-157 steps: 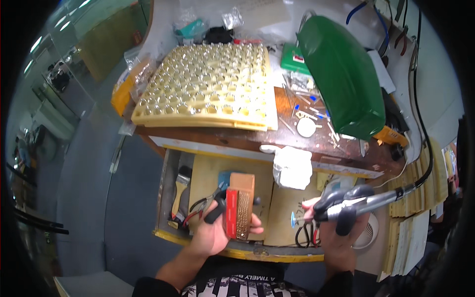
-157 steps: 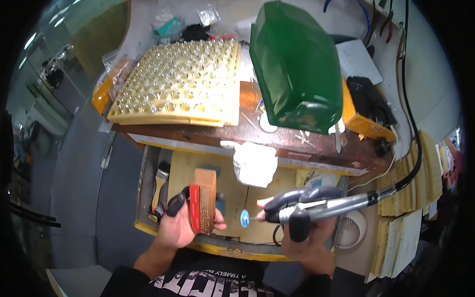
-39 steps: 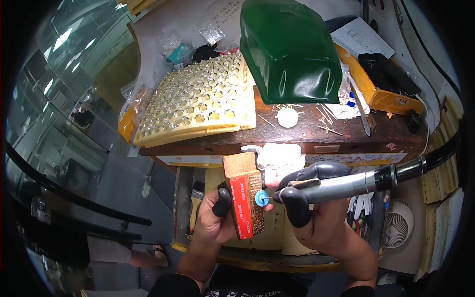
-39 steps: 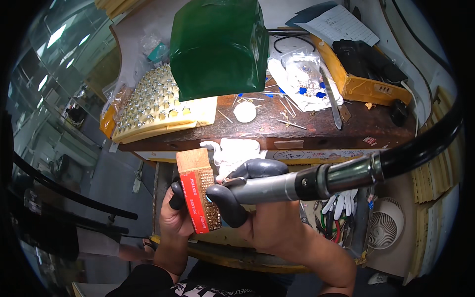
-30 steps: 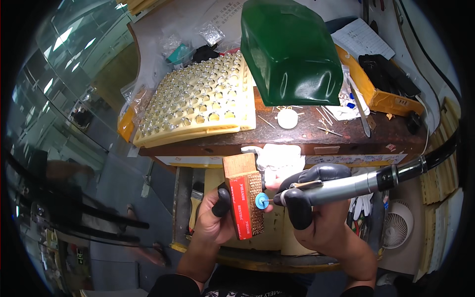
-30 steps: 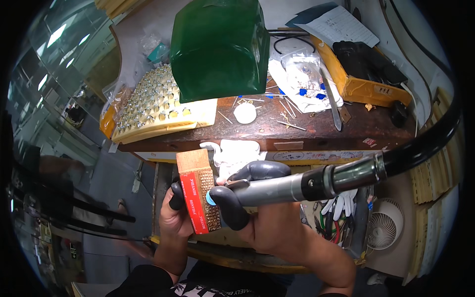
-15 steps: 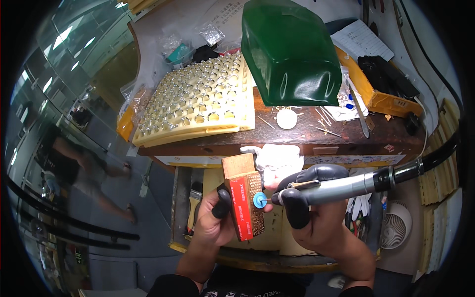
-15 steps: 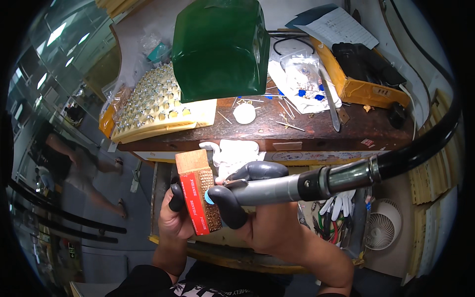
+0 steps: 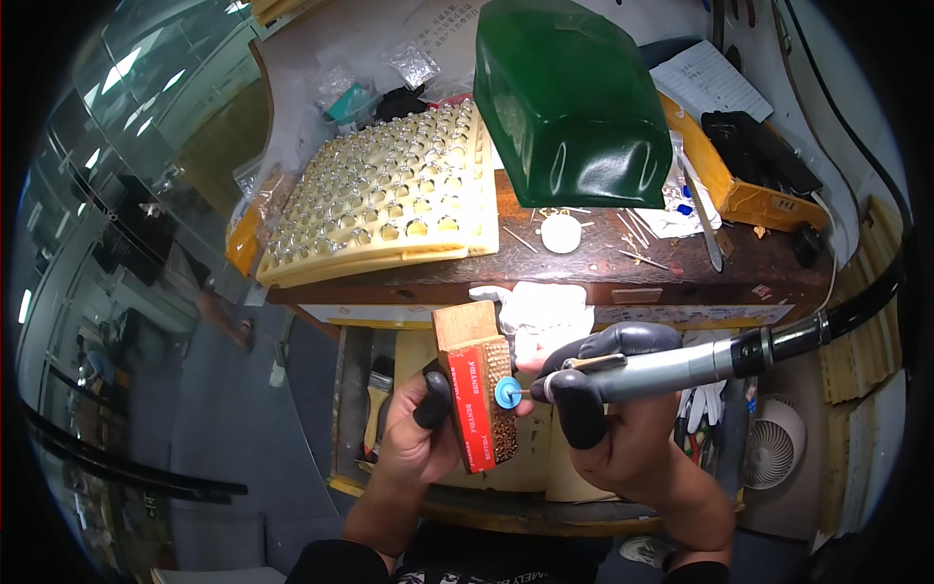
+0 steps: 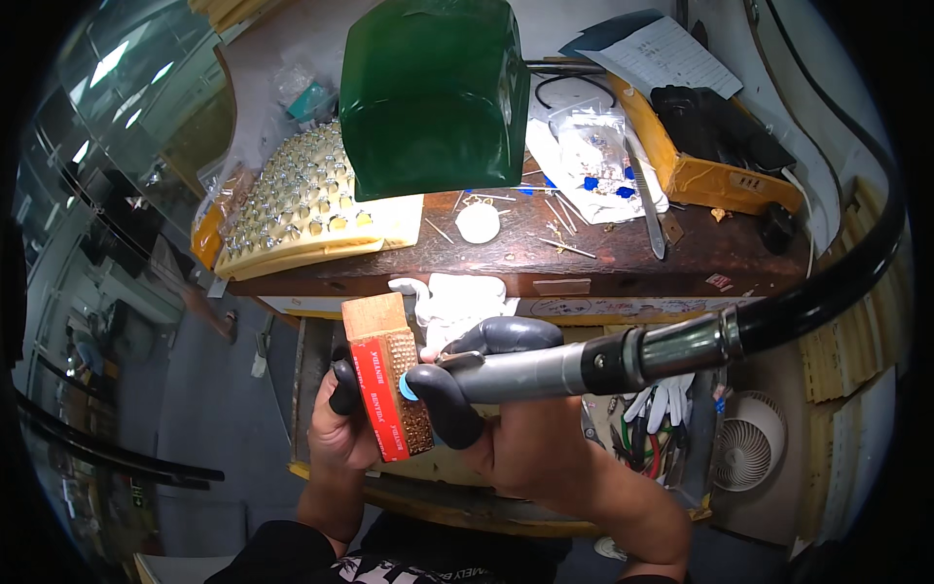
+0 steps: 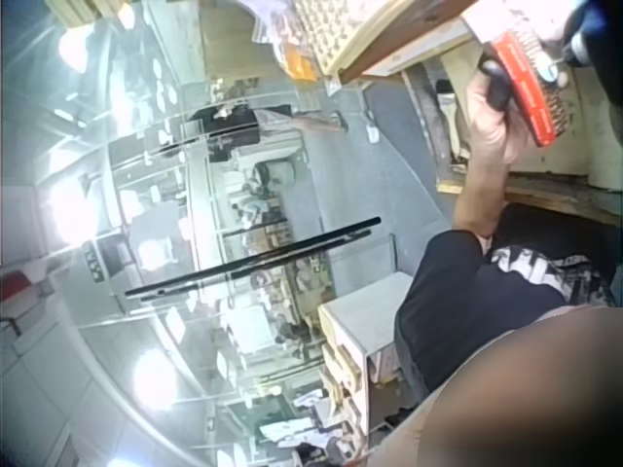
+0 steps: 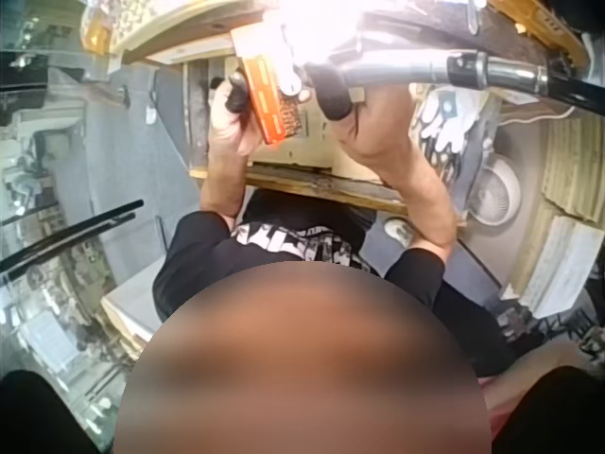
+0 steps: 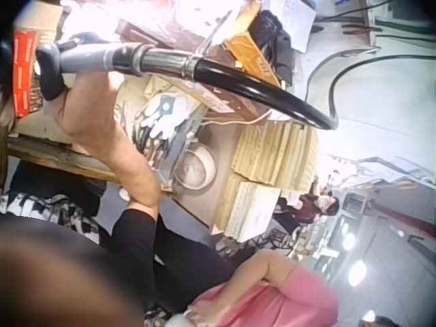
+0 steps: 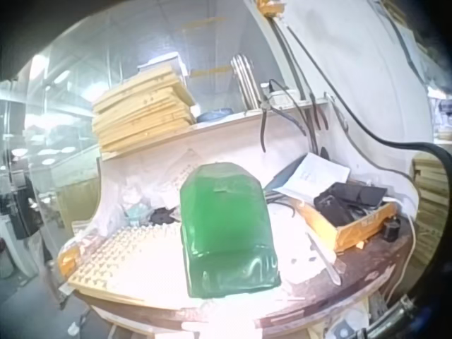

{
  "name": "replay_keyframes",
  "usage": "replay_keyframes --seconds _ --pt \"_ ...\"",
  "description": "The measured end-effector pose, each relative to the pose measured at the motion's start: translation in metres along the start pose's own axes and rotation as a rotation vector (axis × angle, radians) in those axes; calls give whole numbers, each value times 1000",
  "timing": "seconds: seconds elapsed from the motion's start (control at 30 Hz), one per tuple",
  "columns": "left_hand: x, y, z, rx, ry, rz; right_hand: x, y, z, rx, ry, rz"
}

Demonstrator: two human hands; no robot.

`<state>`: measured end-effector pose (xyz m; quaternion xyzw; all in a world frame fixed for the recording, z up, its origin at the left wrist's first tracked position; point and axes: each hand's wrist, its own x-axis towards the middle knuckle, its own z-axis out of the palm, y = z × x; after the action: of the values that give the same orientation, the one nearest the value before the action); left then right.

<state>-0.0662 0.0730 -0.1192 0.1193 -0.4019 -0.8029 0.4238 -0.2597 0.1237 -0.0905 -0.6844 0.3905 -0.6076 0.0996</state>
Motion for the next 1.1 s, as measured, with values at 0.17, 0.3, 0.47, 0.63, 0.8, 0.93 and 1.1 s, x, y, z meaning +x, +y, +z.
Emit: replay_keyframes --seconds 0.17,0.3,0.47,0.63,0.8,0.93,1.1 --pt "-1 -3 -6 -13 37 12 -1 -2 1 27 -7 62" --pt "-3 1 -5 -31 38 5 -3 -1 6 13 98 30" --pt "1 -1 1 -10 38 23 0 -3 5 24 60 67" --pt "-3 -2 -1 -23 40 13 -2 -5 7 9 99 84" --pt "-3 -3 -2 -16 58 10 -4 1 3 -42 31 14" --pt "-1 -3 -2 -5 32 24 -4 2 3 -27 27 13" --pt "-1 -3 -5 -8 3 36 -6 2 2 62 -23 55"
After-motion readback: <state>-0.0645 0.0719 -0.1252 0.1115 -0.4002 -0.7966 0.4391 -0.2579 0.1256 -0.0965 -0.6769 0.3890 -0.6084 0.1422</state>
